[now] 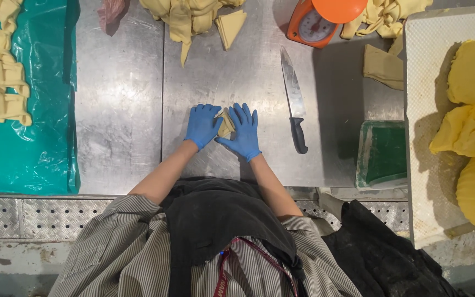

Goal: Folding and shaping small pieces of pastry dough on a metal workbench.

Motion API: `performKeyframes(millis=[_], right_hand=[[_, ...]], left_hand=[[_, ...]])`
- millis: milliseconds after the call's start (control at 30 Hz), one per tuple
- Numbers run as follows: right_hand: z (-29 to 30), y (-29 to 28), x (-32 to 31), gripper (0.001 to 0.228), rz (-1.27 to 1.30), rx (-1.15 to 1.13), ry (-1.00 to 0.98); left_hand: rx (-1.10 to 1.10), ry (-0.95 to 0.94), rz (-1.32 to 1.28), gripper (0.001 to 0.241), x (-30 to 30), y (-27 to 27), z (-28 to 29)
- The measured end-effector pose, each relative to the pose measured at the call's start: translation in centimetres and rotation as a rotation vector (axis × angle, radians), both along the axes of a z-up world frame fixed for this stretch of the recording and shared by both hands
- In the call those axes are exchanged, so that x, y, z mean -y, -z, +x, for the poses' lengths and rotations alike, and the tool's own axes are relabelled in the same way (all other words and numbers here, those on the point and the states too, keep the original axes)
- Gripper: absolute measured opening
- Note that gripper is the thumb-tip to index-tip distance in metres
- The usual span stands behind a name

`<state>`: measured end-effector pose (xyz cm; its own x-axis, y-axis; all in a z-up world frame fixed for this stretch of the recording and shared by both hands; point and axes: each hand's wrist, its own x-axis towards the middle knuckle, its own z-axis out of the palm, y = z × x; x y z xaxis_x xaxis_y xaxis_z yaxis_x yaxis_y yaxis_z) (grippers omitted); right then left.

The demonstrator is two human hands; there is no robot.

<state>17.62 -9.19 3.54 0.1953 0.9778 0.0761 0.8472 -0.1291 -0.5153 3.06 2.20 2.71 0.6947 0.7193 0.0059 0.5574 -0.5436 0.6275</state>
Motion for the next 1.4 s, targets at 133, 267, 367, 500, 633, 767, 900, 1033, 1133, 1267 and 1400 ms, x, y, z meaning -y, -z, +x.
performKeyframes(millis=[133,267,367,500,633,767,900,1033,1133,1267,1400], right_hand=[[1.0,1.0,1.2,0.096,0.117,-0.167,0.008],[1.6,3.7,2.0,0.067,0.302,-0.422,0.176],[1.2,3.9,1.9,0.06,0.351,-0.441,0.23],[-0.1,2.2,1.4,0.054,0.387,-0.573,0.265],[0.0,2.5,1.5,0.05,0.38,-0.547,0.248],[0.1,3.0,1.5,0.047,0.369,-0.32,0.24],[-0.7,2.3,1.2,0.046,0.35,-0.243,0.242],[-0.9,2.1,0.8,0.045,0.351,-0.187,0.213],[-1.6,1.4,0.7,0.046,0.326,-0.123,0.199],[-3.9,0.2,-0.1,0.049,0.262,-0.127,0.263],[-5.8,0.2,0.0,0.054,0.178,-0.133,0.35]], left_hand=[[-0.134,-0.031,-0.039,0.03,-0.6,1.4,2.3],[-0.195,-0.067,-0.084,0.027,-0.6,3.9,3.7],[-0.21,-0.061,-0.114,0.028,-0.4,4.1,3.4],[-0.05,0.002,-0.256,0.029,-0.1,4.3,0.6],[0.214,-0.197,-0.609,0.036,-1.4,1.4,-5.8],[0.963,-0.569,-0.94,0.047,-6.0,2.2,-17.4],[1.107,-0.847,-0.525,0.036,-11.1,-0.9,-33.8],[1.265,-1.016,-0.388,0.043,-15.8,-2.7,-48.1],[1.357,-1.144,-0.42,0.044,-18.8,-0.5,-56.9],[1.152,-1.265,-0.316,0.034,-24.2,3.8,-63.9],[1.164,-1.268,-0.288,0.026,-29.6,7.8,-67.6]])
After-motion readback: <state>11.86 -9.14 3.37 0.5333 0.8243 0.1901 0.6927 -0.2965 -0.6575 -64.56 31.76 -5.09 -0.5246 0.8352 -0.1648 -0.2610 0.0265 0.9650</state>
